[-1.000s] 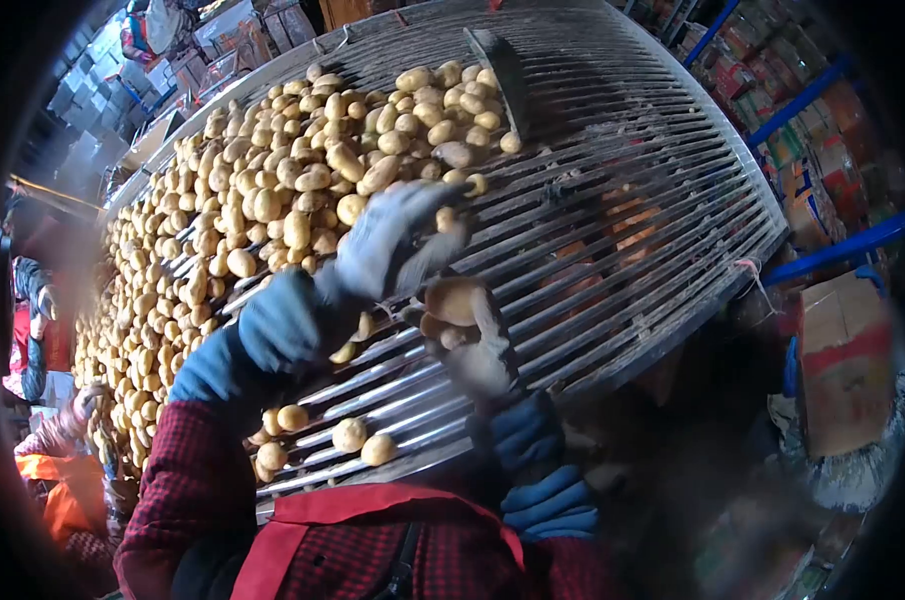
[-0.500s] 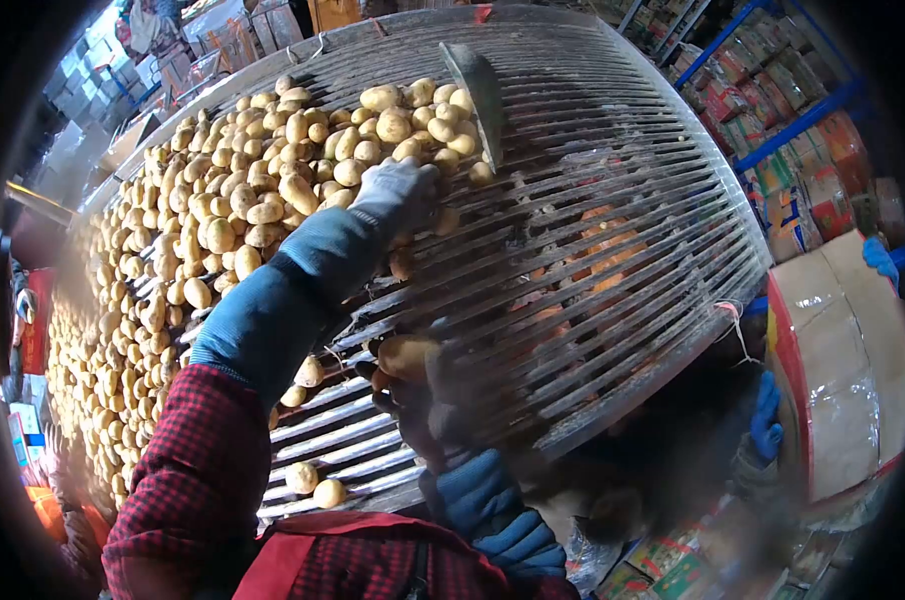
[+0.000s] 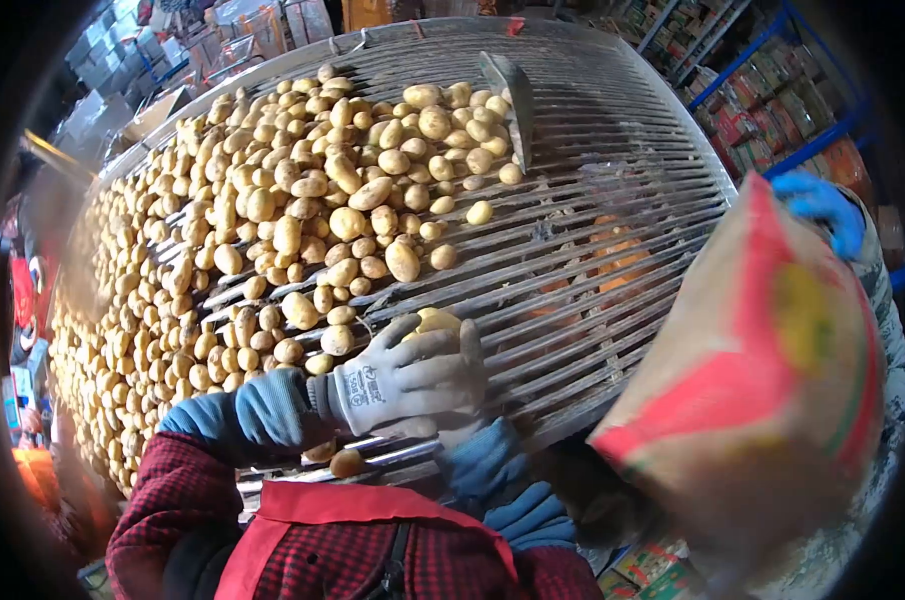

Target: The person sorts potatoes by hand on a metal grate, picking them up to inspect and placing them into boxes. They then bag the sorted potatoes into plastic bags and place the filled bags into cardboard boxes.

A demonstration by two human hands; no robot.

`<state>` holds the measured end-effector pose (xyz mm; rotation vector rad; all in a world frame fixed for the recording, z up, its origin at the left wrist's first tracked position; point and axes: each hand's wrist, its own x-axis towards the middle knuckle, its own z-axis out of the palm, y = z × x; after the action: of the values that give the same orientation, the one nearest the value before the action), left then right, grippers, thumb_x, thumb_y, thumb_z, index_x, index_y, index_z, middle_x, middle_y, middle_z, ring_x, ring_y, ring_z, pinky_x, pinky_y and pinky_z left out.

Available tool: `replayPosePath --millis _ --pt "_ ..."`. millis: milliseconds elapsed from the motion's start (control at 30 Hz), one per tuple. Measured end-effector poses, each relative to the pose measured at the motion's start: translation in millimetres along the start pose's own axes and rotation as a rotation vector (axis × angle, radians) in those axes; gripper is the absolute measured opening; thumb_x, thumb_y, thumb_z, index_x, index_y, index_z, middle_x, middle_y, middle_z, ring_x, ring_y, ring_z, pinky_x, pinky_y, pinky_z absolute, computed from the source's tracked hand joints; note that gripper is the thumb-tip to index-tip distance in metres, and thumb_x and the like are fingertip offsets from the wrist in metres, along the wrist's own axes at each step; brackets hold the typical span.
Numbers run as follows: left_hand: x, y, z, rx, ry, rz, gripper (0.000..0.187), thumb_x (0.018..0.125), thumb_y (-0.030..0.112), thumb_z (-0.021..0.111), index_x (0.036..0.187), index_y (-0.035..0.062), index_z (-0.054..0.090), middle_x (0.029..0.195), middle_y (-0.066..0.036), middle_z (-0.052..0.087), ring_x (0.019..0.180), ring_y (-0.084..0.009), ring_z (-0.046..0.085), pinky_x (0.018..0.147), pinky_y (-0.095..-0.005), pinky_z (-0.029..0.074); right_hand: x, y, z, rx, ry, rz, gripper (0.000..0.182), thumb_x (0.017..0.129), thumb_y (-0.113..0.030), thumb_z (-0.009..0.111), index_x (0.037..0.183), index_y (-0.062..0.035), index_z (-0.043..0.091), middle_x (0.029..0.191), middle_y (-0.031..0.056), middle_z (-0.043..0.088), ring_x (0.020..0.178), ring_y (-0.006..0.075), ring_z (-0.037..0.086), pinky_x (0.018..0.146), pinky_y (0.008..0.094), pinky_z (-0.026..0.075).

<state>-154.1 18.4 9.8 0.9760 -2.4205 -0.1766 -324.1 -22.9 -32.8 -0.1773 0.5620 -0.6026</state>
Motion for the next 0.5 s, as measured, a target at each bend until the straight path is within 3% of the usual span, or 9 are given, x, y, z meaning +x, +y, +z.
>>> replayPosePath --millis 133,167,200,233,267,300,333,400,500 --pt "1 -24 -10 0.026 0.285 0.111 0.058 0.079 0.048 0.065 0.126 0.0138 0.067 0.128 -0.017 0.061 0.122 -0.0407 0.058 0.108 -0.0659 0.04 -5 17 8 -0.182 -0.041 -0.008 0.046 0.103 -0.034 0.052 0.138 -0.0033 0.051 0.126 0.0155 0.061 0.103 0.024 0.063 0.086 0.0397 0.057" --pt "-1 -34 -27 0.082 0.31 0.058 0.057 0.079 0.045 0.069 0.122 0.0078 0.069 0.12 -0.02 0.064 0.113 -0.0411 0.063 0.106 -0.0609 0.044 -6 21 9 -0.291 -0.039 -0.049 0.048 0.103 -0.035 0.052 0.138 -0.0026 0.051 0.127 0.016 0.06 0.103 0.0242 0.063 0.086 0.0395 0.057" --pt "-6 -53 -30 0.088 0.335 -0.055 0.051 0.096 0.043 0.062 0.137 0.0124 0.061 0.136 -0.018 0.059 0.124 -0.0375 0.057 0.107 -0.0546 0.041 -6 27 10 -0.425 -0.03 -0.102 0.05 0.103 -0.037 0.052 0.139 -0.0019 0.051 0.127 0.0166 0.06 0.103 0.0245 0.063 0.087 0.0392 0.056" --pt "-5 -63 -51 0.095 0.371 -0.164 0.045 0.096 0.03 0.064 0.136 0.011 0.062 0.132 -0.019 0.061 0.116 -0.0384 0.059 0.102 -0.0497 0.046 -6 32 12 -0.494 -0.025 -0.137 0.051 0.103 -0.038 0.051 0.139 -0.0013 0.05 0.127 0.0172 0.06 0.103 0.0248 0.063 0.087 0.0389 0.056" --pt "3 -73 -70 0.08 0.544 -0.197 0.043 0.095 0.019 0.063 0.137 0.0092 0.062 0.129 -0.021 0.063 0.115 -0.0389 0.06 0.102 -0.0484 0.047 -6 35 12 -0.51 -0.022 -0.145 0.053 0.104 -0.04 0.051 0.14 -0.0006 0.05 0.127 0.0177 0.059 0.104 0.025 0.063 0.087 0.0387 0.056" --pt "0 -88 -73 0.099 0.538 -0.342 0.045 0.093 0.017 0.066 0.137 0.0083 0.062 0.132 -0.019 0.063 0.118 -0.038 0.06 0.103 -0.0481 0.046 -6 37 11 -0.332 -0.064 -0.068 0.055 0.104 -0.041 0.05 0.14 0.0001 0.05 0.128 0.0183 0.059 0.104 0.0253 0.063 0.087 0.0384 0.056" --pt "-9 -121 -63 0.225 0.515 -0.442 0.049 0.092 0.017 0.069 0.139 0.0085 0.061 0.135 -0.017 0.062 0.12 -0.0375 0.059 0.104 -0.0479 0.046 -7 32 7 0.192 -0.291 0.163 0.059 0.105 -0.046 0.047 0.14 0.0008 0.05 0.128 0.0187 0.059 0.105 0.0267 0.062 0.089 0.038 0.055" --pt "-1 -151 -68 0.328 0.407 -0.49 0.056 0.089 0.029 0.073 0.14 0.0131 0.059 0.136 -0.013 0.061 0.125 -0.0347 0.056 0.107 -0.0488 0.042 1 43 15 0.051 -0.119 0.128 0.051 0.106 -0.047 0.048 0.134 -0.0057 0.055 0.115 0.0118 0.065 0.095 0.0257 0.067 0.067 0.0305 0.055" --pt "32 -180 -72 0.396 0.132 -0.586 0.062 0.085 0.038 0.075 0.141 0.0213 0.057 0.13 -0.009 0.061 0.13 -0.0319 0.051 0.109 -0.0519 0.036 9 52 14 -0.109 -0.078 0.048 0.06 0.104 -0.063 0.044 0.129 -0.0103 0.059 0.11 0.0094 0.07 0.095 0.0252 0.071 0.06 0.028 0.055"
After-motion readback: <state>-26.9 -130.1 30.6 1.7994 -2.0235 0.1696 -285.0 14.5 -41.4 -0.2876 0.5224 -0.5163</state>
